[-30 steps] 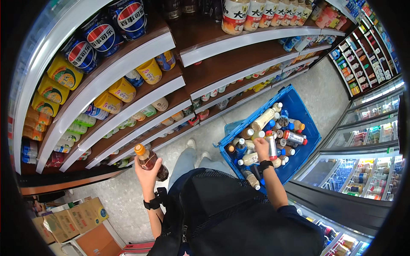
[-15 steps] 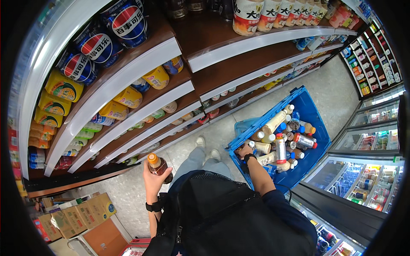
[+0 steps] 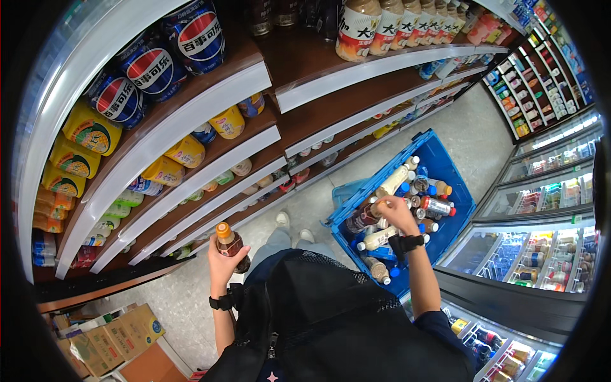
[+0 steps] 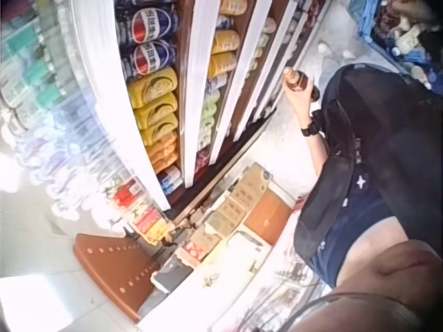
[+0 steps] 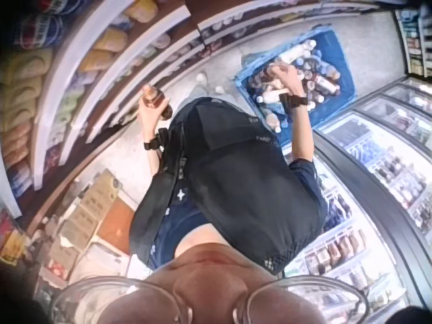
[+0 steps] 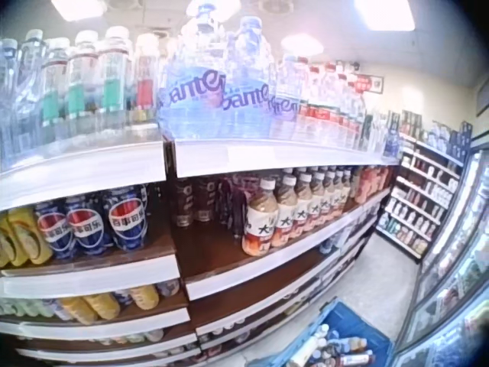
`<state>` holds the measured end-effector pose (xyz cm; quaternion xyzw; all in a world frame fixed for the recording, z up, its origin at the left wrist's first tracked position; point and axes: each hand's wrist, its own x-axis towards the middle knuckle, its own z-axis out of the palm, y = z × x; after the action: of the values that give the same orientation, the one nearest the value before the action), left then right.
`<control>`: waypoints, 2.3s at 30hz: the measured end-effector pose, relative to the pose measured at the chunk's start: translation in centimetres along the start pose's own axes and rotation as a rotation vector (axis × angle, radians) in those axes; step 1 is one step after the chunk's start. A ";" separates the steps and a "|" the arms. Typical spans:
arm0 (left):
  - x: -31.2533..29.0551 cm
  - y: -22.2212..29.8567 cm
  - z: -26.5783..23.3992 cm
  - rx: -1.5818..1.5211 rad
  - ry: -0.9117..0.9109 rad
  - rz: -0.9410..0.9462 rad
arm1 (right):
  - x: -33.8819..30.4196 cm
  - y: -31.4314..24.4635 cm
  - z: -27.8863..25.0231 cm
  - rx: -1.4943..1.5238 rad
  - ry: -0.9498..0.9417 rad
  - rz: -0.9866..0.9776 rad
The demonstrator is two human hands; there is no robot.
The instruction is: Stocking supermarket shelves with bottled drinks from a blue crate.
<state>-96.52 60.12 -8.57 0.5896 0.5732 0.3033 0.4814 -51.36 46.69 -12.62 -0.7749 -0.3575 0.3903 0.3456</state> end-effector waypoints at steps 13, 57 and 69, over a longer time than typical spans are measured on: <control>2.6 0.9 -1.8 0.085 -0.085 0.166 | -5.8 -29.1 -8.7 0.100 0.338 -0.759; 4.6 0.8 -2.9 0.186 0.157 -0.039 | 22.5 -41.0 1.0 -0.187 0.184 -0.861; 6.4 2.0 -1.1 0.173 0.065 -0.024 | 24.3 -40.7 1.7 -0.018 0.074 -0.923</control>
<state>-95.71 66.85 -7.56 0.6119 0.6195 0.2662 0.4134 -53.67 87.77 11.09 -0.5511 -0.6557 0.1647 0.4890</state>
